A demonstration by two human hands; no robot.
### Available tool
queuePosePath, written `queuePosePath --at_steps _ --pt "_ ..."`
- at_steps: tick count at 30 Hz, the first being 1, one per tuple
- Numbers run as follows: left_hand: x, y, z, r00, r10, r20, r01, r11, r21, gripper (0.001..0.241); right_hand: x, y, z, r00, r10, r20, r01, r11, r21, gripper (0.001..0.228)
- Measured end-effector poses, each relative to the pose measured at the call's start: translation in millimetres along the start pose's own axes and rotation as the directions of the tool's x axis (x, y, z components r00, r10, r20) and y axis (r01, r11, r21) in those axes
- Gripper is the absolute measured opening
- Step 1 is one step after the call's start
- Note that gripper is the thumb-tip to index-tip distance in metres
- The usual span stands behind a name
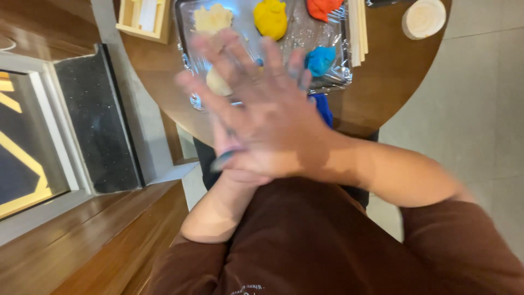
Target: Shaping small pieces of colored dough into balls and placing them on a tray or other dough pieces.
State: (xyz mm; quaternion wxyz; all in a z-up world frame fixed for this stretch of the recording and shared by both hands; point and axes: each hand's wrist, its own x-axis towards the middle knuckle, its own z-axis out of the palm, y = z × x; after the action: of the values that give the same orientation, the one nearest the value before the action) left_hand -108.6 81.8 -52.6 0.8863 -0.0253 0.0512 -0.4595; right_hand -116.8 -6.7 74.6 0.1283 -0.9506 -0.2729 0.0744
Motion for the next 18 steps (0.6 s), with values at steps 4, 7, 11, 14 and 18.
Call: queuePosePath --at_steps 4,7,11,14,18 --pt "-5.7 1.1 30.7 0.903 0.387 0.187 -0.313 0.89 -0.33 0.09 -17.7 -12.1 18.8 0.946 -0.214 -0.245 0.204 0.977 -0.065 0.104" --pt "8.6 -5.3 37.3 0.938 0.27 0.218 -0.257 0.963 -0.084 0.105 -2.6 -19.0 14.7 0.978 -0.158 -0.137 0.163 0.986 0.025 0.124" --pt "-0.4 3.5 55.0 0.97 0.204 0.133 -0.219 0.97 0.105 0.104 -9.9 1.7 13.9 0.98 -0.074 -0.187 0.063 0.996 -0.064 0.11" --pt "-4.5 4.5 62.3 0.924 0.345 0.165 -0.363 0.927 0.096 0.096 -22.1 -27.5 39.2 0.948 -0.164 -0.273 0.181 0.983 0.041 0.103" --pt "-3.1 -16.9 60.3 0.985 0.161 0.054 -0.169 0.96 0.223 0.082 -4.7 -14.6 18.3 0.981 -0.155 -0.119 0.159 0.987 0.03 0.134"
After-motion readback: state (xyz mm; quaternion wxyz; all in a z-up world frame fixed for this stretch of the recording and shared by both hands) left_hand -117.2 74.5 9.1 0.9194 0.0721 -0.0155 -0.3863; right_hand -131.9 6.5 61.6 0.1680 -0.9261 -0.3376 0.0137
